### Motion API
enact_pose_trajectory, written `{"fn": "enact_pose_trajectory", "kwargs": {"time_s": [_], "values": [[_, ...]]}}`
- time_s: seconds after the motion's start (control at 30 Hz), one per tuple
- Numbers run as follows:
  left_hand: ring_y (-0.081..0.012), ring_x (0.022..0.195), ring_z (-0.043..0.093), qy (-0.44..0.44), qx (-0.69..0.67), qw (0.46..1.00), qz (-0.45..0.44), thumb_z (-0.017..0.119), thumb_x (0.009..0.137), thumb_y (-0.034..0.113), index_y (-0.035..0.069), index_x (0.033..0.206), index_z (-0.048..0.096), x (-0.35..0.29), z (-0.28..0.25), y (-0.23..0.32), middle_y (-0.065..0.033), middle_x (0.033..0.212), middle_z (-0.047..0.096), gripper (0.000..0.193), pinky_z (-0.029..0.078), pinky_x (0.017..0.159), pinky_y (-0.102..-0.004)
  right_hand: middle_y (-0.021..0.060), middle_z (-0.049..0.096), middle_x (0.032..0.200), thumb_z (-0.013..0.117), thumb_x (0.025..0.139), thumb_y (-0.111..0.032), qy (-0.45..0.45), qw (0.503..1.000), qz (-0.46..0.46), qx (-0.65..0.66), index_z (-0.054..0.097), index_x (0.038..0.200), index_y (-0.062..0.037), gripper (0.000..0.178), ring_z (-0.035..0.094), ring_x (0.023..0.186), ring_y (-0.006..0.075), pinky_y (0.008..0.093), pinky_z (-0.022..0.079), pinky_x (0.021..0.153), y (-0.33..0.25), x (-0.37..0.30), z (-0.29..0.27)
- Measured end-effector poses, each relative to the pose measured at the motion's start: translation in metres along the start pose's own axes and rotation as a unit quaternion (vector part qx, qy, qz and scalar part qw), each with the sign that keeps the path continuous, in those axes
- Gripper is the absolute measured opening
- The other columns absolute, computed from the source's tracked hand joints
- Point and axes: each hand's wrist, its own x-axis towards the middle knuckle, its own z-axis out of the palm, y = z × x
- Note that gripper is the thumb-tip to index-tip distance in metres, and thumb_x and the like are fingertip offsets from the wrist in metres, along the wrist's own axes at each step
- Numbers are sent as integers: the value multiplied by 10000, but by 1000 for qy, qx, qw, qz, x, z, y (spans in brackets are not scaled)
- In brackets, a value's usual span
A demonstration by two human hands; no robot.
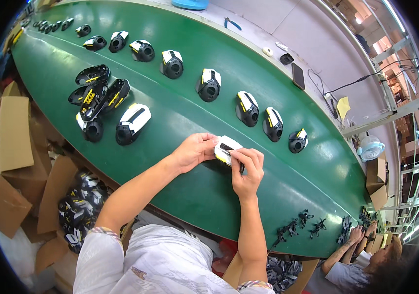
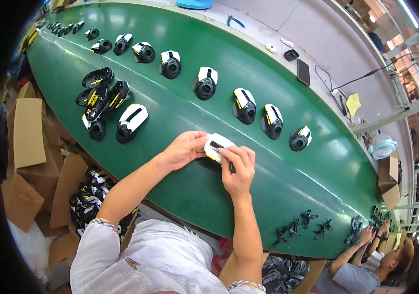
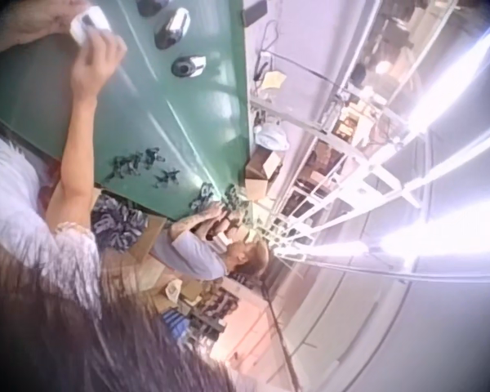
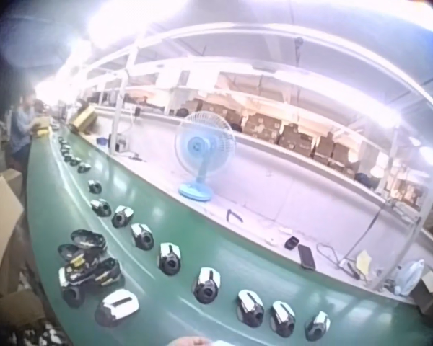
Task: Manually assemble and sort electronic housing components at a factory workbench.
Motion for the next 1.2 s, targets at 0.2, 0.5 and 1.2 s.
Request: {"fn": "enact_pose_trajectory", "kwargs": {"time_s": [0.2,0.5,1.2], "values": [[-157,898,623,11,14,1000,-14,558,929,240,23,1069,513,-4,5,5,-82,1007,614,262,493,845,-310,49,628,867,696,706,25,9,1000,6,-17,663,854,-64,176,534,835,251,341,448,741,-9,1,-1],[-136,835,630,21,41,999,1,596,907,265,44,1020,495,-3,6,2,-72,940,617,268,508,785,-292,51,625,866,700,665,39,21,999,-8,-26,672,865,-75,232,540,808,248,342,456,724,-12,-4,4],[-132,815,627,65,75,991,90,668,838,109,16,1027,453,-6,4,4,-101,889,644,301,512,705,-260,103,579,1041,649,733,-39,-52,997,47,12,689,948,-62,220,515,943,254,348,439,778,-21,-7,7]]}}
